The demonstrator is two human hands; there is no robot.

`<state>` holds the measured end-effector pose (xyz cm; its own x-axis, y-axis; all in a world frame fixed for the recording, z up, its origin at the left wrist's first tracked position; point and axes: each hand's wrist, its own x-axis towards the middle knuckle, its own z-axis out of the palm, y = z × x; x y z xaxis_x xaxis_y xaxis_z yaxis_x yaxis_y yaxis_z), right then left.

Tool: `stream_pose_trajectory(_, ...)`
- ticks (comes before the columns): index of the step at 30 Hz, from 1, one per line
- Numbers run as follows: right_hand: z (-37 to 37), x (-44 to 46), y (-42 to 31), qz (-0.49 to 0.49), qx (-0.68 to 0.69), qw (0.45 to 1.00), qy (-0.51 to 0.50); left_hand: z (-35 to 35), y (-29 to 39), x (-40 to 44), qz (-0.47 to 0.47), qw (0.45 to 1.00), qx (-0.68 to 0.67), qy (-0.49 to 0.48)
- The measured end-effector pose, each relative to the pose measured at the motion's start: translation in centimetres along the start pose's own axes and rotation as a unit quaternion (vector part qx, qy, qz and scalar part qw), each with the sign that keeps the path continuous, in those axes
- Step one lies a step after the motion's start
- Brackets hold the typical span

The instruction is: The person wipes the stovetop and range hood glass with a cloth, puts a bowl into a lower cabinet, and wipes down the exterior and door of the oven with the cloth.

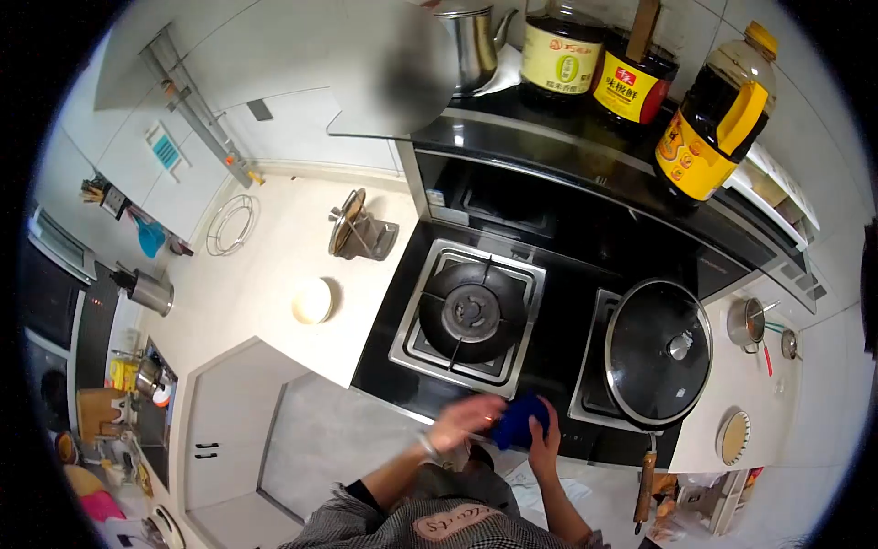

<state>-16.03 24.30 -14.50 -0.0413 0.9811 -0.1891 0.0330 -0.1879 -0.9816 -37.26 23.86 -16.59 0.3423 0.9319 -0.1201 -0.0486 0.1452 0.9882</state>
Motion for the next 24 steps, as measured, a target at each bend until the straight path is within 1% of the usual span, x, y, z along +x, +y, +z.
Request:
stream_pose_trajectory(1, 0.6, 1.0, 0.8, -0.095, -0.125, 0.986, -0.048, -3.8, -0.4, -0.8, -0.013, 0.991, 0.020, 0.135)
stream_pose_trajectory(2, 1.0, 2.0, 2.2, -0.184, -0.250, 0.946, -0.088, -7.7, -0.7, -1.4, -0.029, 0.963, 0.034, 0.266)
stream_pose_trajectory(3, 2.2, 2.6, 2.5, -0.230, -0.298, 0.916, -0.141, -13.3, -3.8, -2.7, -0.026, 0.944, -0.089, 0.318)
stream_pose_trajectory(4, 3.6, 2.2, 3.0, -0.260, -0.348, 0.880, -0.191, -19.0, -6.9, -3.8, -0.006, 0.902, -0.218, 0.372)
stream_pose_trajectory(5, 4.2, 1.5, 5.1, -0.277, -0.407, 0.840, -0.227, -24.5, -9.9, -4.8, 0.024, 0.844, -0.329, 0.423)
stream_pose_trajectory(6, 4.3, 0.3, 7.0, -0.288, -0.463, 0.795, -0.266, -27.3, -7.8, -5.0, -0.036, 0.789, -0.339, 0.512)
stream_pose_trajectory(7, 3.8, -0.6, 7.7, -0.278, -0.478, 0.790, -0.265, -30.3, -7.0, -4.9, -0.057, 0.784, -0.257, 0.562)
stream_pose_trajectory(8, 3.0, -1.2, 8.4, -0.275, -0.491, 0.783, -0.264, -33.6, -8.3, -4.9, -0.051, 0.774, -0.271, 0.571)
stream_pose_trajectory(9, 1.6, -1.7, 9.1, -0.256, -0.489, 0.797, -0.246, -34.6, -7.6, -4.8, -0.044, 0.784, -0.262, 0.561)
stream_pose_trajectory(10, -0.5, -2.1, 10.3, -0.259, -0.529, 0.781, -0.207, -36.8, -9.0, -4.5, -0.042, 0.791, -0.248, 0.557)
stream_pose_trajectory(11, -2.9, -3.0, 9.9, -0.240, -0.536, 0.788, -0.184, -38.1, -9.7, -4.3, -0.062, 0.779, -0.255, 0.570)
stream_pose_trajectory(12, -5.4, -3.5, 8.9, -0.222, -0.542, 0.794, -0.162, -40.8, -11.8, -4.6, -0.069, 0.792, -0.305, 0.525)
stream_pose_trajectory(13, -8.0, -4.1, 9.0, -0.212, -0.548, 0.794, -0.154, -42.6, -13.8, -4.0, -0.033, 0.774, -0.299, 0.557)
stream_pose_trajectory(14, -10.9, -4.7, 9.4, -0.209, -0.559, 0.791, -0.133, -42.0, -13.0, -3.4, -0.023, 0.768, -0.290, 0.571)
stream_pose_trajectory(15, -13.7, -5.3, 9.8, -0.206, -0.570, 0.787, -0.112, -43.1, -13.4, -3.0, -0.035, 0.753, -0.288, 0.591)
stream_pose_trajectory(16, -16.3, -5.7, 9.8, -0.199, -0.577, 0.785, -0.105, -45.5, -15.5, -3.3, -0.024, 0.768, -0.282, 0.575)
stream_pose_trajectory(17, -18.9, -6.2, 10.0, -0.190, -0.577, 0.791, -0.073, -44.0, -14.7, -4.0, -0.008, 0.791, -0.295, 0.536)
stream_pose_trajectory(18, -21.4, -6.9, 10.3, -0.182, -0.575, 0.797, -0.043, -39.8, -12.2, -4.3, 0.003, 0.768, -0.279, 0.577)
stream_pose_trajectory(19, -24.3, -7.1, 11.2, -0.168, -0.539, 0.825, -0.021, -37.9, -11.9, -5.3, 0.029, 0.779, -0.254, 0.573)
stream_pose_trajectory(20, -27.4, -7.1, 12.7, -0.157, -0.500, 0.852, 0.002, -34.9, -10.5, -5.9, 0.054, 0.768, -0.252, 0.586)
stream_pose_trajectory(21, -30.5, -7.0, 13.8, -0.149, -0.553, 0.818, 0.048, -33.2, -10.3, -7.0, 0.053, 0.756, -0.242, 0.605)
stream_pose_trajectory(22, -33.6, -6.9, 14.7, -0.136, -0.602, 0.781, 0.093, -30.3, -9.5, -9.1, 0.060, 0.786, -0.241, 0.567)
stream_pose_trajectory(23, -34.3, -7.2, 13.6, -0.127, -0.576, 0.793, 0.152, -30.8, -12.1, -12.0, 0.080, 0.820, -0.229, 0.519)
stream_pose_trajectory(24, -34.6, -7.6, 12.5, -0.115, -0.547, 0.802, 0.210, -27.3, -12.0, -14.4, 0.111, 0.836, -0.182, 0.506)
